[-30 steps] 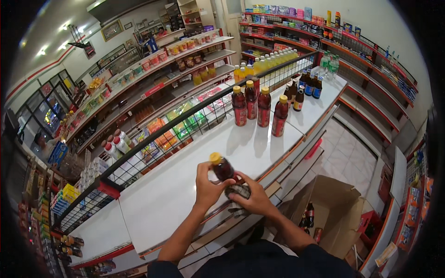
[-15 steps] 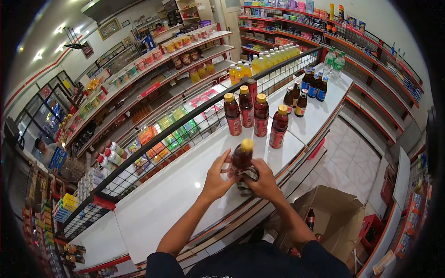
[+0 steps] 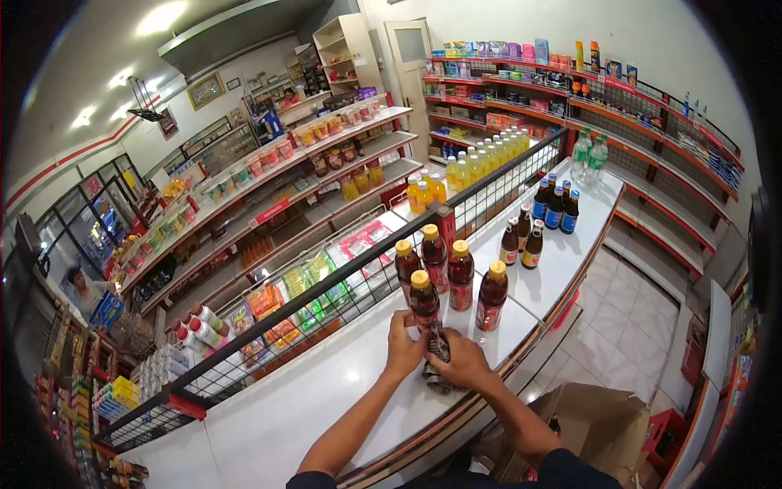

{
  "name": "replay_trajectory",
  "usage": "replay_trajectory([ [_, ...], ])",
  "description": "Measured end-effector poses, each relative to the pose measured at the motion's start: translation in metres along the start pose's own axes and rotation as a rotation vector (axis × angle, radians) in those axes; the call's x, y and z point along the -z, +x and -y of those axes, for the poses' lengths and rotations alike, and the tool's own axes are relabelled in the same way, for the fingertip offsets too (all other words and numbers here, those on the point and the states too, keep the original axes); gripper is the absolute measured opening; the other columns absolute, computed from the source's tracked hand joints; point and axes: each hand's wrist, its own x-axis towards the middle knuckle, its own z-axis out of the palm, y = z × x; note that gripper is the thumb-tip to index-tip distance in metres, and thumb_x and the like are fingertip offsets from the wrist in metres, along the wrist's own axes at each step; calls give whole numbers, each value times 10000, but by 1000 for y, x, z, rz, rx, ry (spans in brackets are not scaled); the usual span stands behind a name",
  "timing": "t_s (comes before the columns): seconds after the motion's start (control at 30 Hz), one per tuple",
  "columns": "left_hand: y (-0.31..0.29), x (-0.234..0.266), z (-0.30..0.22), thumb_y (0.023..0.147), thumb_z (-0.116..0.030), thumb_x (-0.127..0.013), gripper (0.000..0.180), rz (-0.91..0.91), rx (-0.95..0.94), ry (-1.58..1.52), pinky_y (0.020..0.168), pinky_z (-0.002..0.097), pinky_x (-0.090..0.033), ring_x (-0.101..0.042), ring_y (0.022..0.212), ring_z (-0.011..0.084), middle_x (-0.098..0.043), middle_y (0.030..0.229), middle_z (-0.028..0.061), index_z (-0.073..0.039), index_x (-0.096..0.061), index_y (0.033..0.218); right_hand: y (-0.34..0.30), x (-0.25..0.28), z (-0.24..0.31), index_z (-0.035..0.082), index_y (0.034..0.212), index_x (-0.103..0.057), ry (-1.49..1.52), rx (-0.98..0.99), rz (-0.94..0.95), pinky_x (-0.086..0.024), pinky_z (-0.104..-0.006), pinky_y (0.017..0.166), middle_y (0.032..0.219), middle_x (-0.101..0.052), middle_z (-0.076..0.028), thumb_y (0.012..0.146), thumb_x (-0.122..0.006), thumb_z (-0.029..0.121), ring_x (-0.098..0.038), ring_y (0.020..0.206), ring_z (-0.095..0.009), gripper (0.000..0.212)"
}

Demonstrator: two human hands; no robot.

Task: Cleaning dusty beverage bottles with a cloth and placing them neatly on a grocery store shelf.

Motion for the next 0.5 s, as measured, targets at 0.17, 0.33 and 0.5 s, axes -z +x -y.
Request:
replay_trajectory([
  [0.17,8,-6,14,750,15,-727,429,9,4,63,796,348,-505,-636,890,237,-603,932,125,-7,-485,1104,7,-7,-9,54,1220,-508,-50,-58,30,-503,-478,826,1071,-631,-229,797,-694,380,-617,956,-438,566],
  [0.33,13,-7,18,737,-51,-768,442,-7,46,40,780,342,-509,-640,869,241,-611,936,120,-13,-513,1095,14,-4,-1,45,1189,-526,-59,-65,-4,-499,-484,824,1066,-634,-228,787,-692,402,-617,964,-432,562],
  [0.5,14,-5,15,724,-83,-789,413,-10,107,8,782,342,-512,-642,871,236,-625,930,119,-14,-520,1030,14,1,10,37,1142,-581,-57,-213,51,-504,-473,827,1047,-653,-201,798,-653,405,-629,955,-408,509],
])
